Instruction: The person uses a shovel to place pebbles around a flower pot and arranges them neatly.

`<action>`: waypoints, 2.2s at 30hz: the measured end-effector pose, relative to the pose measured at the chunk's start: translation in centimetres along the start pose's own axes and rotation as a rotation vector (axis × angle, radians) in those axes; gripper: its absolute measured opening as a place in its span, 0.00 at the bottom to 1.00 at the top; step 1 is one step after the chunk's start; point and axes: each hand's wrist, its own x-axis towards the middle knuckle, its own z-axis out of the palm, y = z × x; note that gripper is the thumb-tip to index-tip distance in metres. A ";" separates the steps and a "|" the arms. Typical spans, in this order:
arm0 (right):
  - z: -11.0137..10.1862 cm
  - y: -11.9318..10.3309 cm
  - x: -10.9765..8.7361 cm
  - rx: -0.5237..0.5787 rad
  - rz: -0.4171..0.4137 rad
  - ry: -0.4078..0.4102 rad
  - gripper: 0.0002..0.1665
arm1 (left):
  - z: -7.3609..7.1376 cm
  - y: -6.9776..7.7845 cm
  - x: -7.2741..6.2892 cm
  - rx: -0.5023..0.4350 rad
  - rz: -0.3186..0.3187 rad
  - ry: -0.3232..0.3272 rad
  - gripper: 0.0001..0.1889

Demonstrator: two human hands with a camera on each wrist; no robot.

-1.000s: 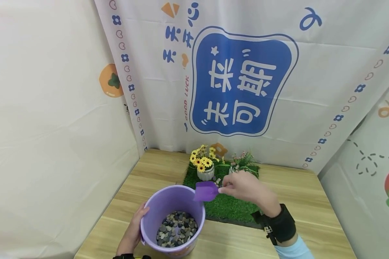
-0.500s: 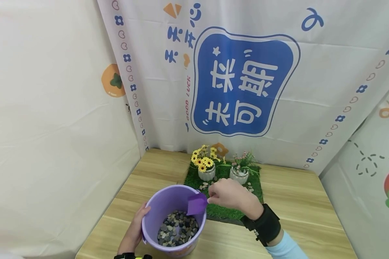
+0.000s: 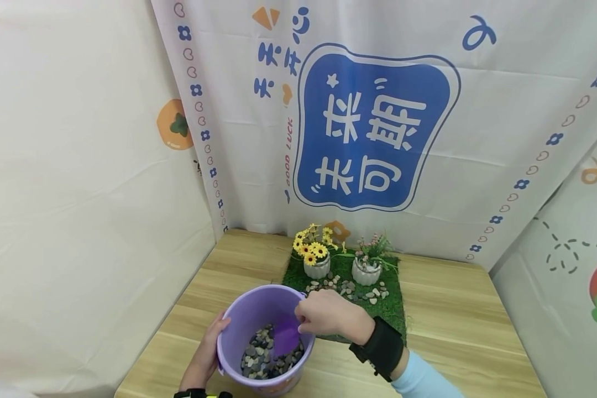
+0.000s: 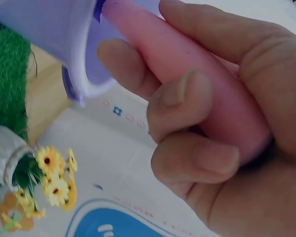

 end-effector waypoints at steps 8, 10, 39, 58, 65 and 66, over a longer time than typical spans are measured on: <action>1.4 -0.1 1.3 0.003 -0.013 -0.019 0.04 | 0.0 0.1 0.1 -0.004 -0.013 -0.016 0.30; 1.5 -0.1 1.6 -0.005 -0.025 -0.008 0.04 | -0.1 0.1 0.0 -0.002 -0.015 -0.009 0.30; 5.6 -0.3 4.7 -0.146 -0.024 0.021 0.22 | 0.4 -0.3 0.4 -0.017 0.013 -0.021 0.30; 8.6 0.2 7.4 -0.150 0.005 0.000 0.19 | 0.2 -0.1 0.0 -0.024 0.024 -0.002 0.26; 9.0 0.6 7.9 -0.070 -0.033 -0.004 0.11 | -0.1 0.0 0.1 0.022 0.008 -0.016 0.31; 9.0 0.7 7.9 -0.065 -0.041 -0.003 0.09 | -0.1 0.0 0.1 0.022 0.008 -0.013 0.31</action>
